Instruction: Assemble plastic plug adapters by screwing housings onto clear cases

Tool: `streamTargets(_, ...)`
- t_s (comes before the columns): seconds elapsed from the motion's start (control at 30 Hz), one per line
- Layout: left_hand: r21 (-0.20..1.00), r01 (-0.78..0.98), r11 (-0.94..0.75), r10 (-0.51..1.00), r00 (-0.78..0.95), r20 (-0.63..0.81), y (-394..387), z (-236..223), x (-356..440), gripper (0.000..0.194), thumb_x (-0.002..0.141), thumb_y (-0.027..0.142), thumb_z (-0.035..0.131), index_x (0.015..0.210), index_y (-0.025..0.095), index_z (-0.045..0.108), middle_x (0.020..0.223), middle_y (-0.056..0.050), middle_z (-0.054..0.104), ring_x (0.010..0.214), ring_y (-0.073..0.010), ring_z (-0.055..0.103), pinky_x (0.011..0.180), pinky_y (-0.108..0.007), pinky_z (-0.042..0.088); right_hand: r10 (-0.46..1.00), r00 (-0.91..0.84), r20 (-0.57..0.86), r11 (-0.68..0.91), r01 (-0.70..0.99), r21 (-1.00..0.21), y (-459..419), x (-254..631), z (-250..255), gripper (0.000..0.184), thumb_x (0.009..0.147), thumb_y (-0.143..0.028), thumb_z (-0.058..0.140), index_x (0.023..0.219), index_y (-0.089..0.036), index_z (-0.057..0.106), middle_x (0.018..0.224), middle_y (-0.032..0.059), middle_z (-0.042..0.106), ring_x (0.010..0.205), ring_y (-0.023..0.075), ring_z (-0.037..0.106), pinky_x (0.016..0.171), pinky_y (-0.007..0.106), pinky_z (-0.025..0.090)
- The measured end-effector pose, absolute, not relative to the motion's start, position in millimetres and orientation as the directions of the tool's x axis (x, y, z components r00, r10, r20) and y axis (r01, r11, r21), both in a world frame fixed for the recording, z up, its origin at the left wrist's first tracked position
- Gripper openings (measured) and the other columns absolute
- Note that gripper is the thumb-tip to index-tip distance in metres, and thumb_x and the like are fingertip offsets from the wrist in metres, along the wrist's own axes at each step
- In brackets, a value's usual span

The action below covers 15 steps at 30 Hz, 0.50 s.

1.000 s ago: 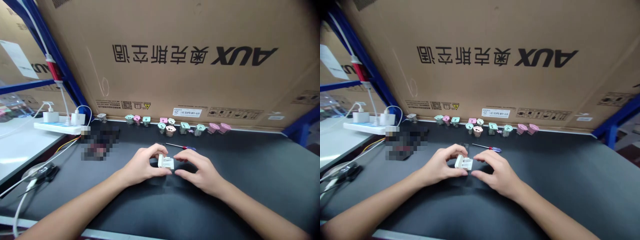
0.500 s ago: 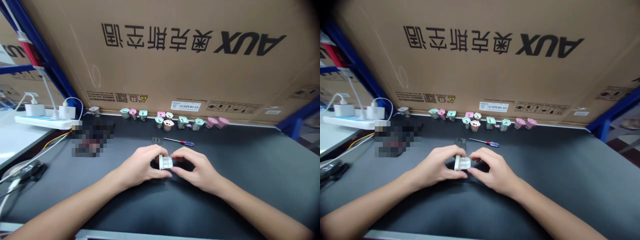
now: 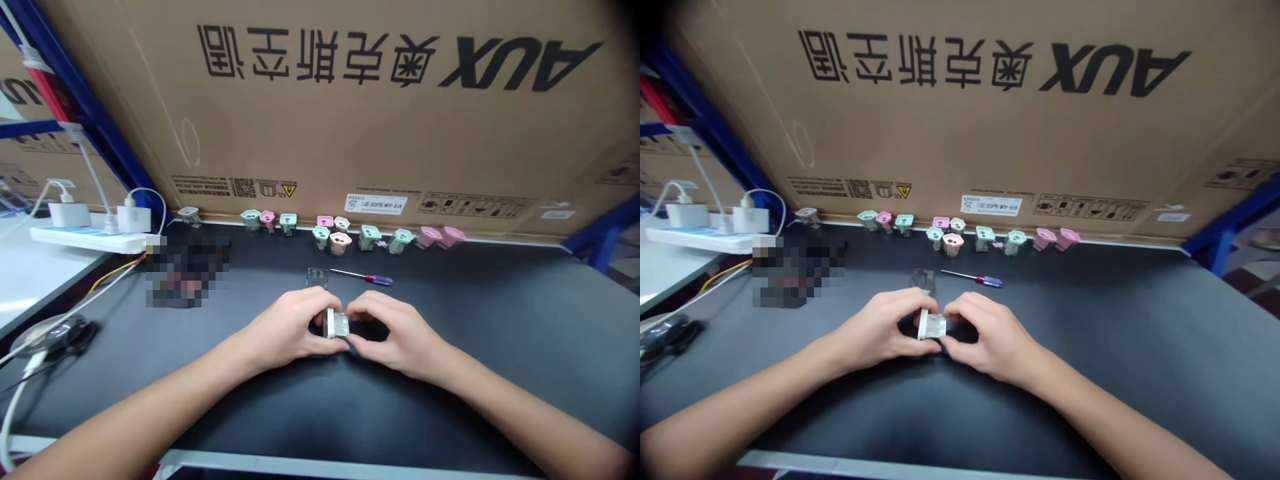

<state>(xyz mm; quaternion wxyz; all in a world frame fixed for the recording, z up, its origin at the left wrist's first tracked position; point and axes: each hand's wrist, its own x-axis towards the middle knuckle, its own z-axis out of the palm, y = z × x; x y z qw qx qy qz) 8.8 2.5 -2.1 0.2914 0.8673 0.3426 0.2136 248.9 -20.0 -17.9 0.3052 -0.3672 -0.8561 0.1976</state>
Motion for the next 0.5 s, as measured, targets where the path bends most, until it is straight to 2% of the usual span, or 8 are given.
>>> streamTargets(0.5, 0.611, 0.506, -0.609, 0.705, 0.698, 0.125, 2.2, 0.4, 9.8, 0.030, 0.086, 0.038, 0.074, 0.108, 0.022, 0.064, 0.097, 0.000, 0.065, 0.082, -0.0129, 0.059, 0.070, -0.022, 0.041, 0.776, -0.571, 0.269, 0.598, 0.530, -0.601, -18.4, 250.9, -17.8, 0.015, 0.088, -0.023, 0.072, 0.101, -0.021, 0.066, 0.094, 0.0022, 0.068, 0.085, 0.0164, 0.064, 0.077, 0.029, 0.049)
